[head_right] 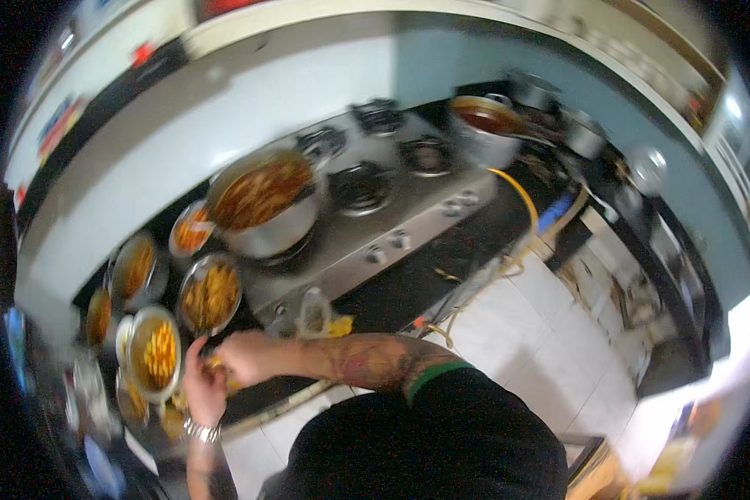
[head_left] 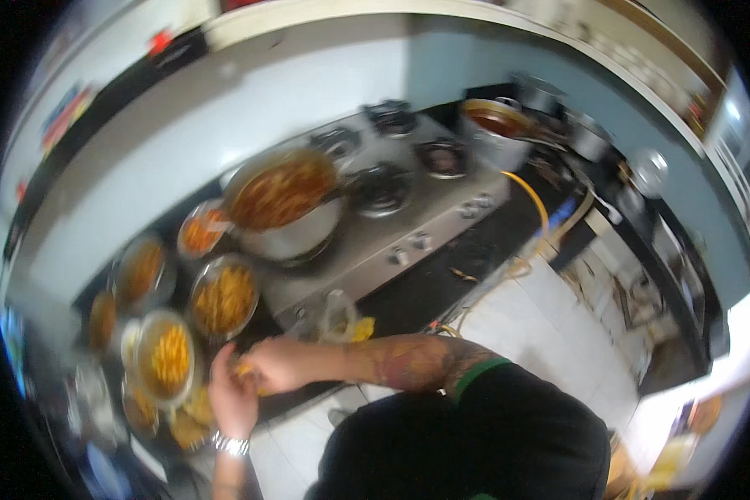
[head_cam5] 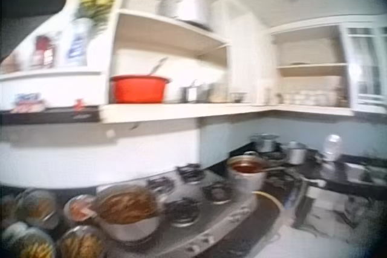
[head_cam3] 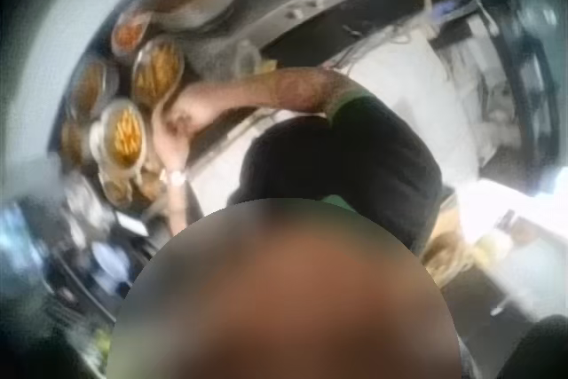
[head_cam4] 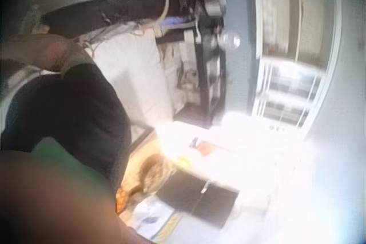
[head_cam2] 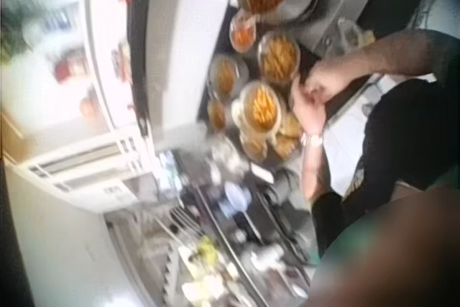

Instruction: The person assembles noodle bowls by placing rice noodles into bowls, then adding yellow balls, fried items, and ladling red sauce over the top. The person uses tongs and a ladle to transfer ingredients from multiple containers into individual bowls.

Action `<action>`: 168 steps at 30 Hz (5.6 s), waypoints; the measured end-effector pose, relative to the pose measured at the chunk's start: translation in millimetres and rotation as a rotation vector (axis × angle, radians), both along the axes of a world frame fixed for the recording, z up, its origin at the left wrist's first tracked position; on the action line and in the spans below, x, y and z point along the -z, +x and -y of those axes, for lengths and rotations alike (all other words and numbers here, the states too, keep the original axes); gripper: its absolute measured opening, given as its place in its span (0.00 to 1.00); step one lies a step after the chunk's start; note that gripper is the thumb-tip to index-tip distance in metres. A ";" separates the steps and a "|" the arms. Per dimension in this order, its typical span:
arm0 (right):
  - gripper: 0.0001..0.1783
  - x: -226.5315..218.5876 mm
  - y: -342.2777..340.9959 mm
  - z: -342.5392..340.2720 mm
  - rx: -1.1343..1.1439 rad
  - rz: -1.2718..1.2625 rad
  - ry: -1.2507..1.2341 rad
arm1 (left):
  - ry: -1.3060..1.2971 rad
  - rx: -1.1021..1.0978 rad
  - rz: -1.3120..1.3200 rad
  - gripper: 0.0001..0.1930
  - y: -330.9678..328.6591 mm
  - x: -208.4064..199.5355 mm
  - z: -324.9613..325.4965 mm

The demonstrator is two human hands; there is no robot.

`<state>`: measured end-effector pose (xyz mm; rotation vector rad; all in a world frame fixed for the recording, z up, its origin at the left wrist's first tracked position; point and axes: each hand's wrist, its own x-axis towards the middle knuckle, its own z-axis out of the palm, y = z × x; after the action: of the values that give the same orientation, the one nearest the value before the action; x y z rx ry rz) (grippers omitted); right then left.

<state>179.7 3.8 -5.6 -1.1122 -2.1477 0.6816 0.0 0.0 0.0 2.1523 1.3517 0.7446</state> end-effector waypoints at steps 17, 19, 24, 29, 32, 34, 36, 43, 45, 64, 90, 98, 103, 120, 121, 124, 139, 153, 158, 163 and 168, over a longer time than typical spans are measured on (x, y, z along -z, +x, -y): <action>0.13 4.5 -80.1 11.5 -0.324 0.200 -0.178 | 0.168 -0.142 -0.029 0.14 -78.3 81.7 78.8; 0.10 10.1 -89.0 7.6 -0.304 0.213 -0.252 | 0.023 -0.059 0.075 0.20 -90.3 84.3 81.1; 0.06 23.7 -97.9 8.7 -0.414 0.246 -0.280 | 0.090 -0.051 0.086 0.17 -91.7 101.3 66.6; 0.06 23.5 -79.6 31.2 -0.451 0.618 -0.045 | 0.078 -0.046 0.214 0.11 -65.1 125.2 68.9; 0.09 34.5 -67.2 45.0 -0.466 0.766 -0.099 | 0.059 -0.186 0.426 0.08 -53.1 133.6 68.4; 0.08 49.8 -55.1 48.9 -0.395 0.478 -0.288 | 0.012 -0.302 0.701 0.07 -47.3 135.4 69.4; 0.09 66.3 -44.0 45.1 -0.384 -0.083 -0.596 | 0.075 -0.321 0.730 0.08 -45.8 133.4 69.9; 0.09 73.0 -44.5 25.0 -0.257 -0.461 -1.058 | 0.546 -0.047 -0.222 0.05 -58.8 125.3 52.0; 0.10 65.8 -50.1 33.7 -0.275 0.094 -0.382 | 0.420 -0.067 -0.237 0.05 -58.3 130.2 49.6; 0.25 59.0 -66.0 39.0 -0.166 0.242 -0.320 | 0.240 -0.044 0.007 0.15 -58.4 167.5 3.6; 0.28 104.8 127.4 116.7 0.099 0.145 -0.765 | -1.162 -0.644 1.902 0.22 91.5 239.9 -5.2; 0.28 113.2 166.3 106.0 -0.047 0.128 -0.844 | -0.781 -0.342 1.957 0.21 105.0 226.5 22.1; 0.24 99.9 144.3 69.1 0.028 0.071 -0.695 | -0.747 -0.138 2.008 0.17 87.0 192.3 9.0; 0.09 101.6 47.9 -29.1 0.146 -1.046 -1.496 | -1.336 0.268 1.723 0.22 15.3 112.6 -4.7; 0.09 99.4 45.6 -28.2 0.164 -1.000 -1.489 | -1.306 0.261 1.765 0.20 15.2 111.2 -4.1; 0.12 90.2 46.5 -32.6 0.085 -0.917 -1.453 | -1.135 0.371 1.976 0.19 22.0 108.1 -10.6; 0.32 -9.4 192.4 -67.6 0.711 -0.537 0.020 | -1.058 0.019 1.692 0.25 26.6 51.9 -45.3; 0.08 -94.1 211.9 -95.3 0.085 0.342 0.429 | -1.167 -0.004 1.621 0.23 21.3 -22.8 -82.2; 0.10 -95.4 219.2 -94.1 0.040 0.452 0.413 | -1.029 0.188 1.601 0.25 26.0 -51.2 -100.2; 0.11 -87.5 222.7 -95.5 0.060 0.507 0.456 | -0.910 0.263 1.610 0.23 25.3 -78.2 -124.2; 0.10 -79.1 226.6 -108.7 0.292 0.083 0.297 | -0.891 0.330 1.627 0.21 31.1 -105.9 -158.6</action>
<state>406.2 112.5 73.6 -1.2692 -2.0141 0.1804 31.1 158.6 105.9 0.5296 0.2405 1.0333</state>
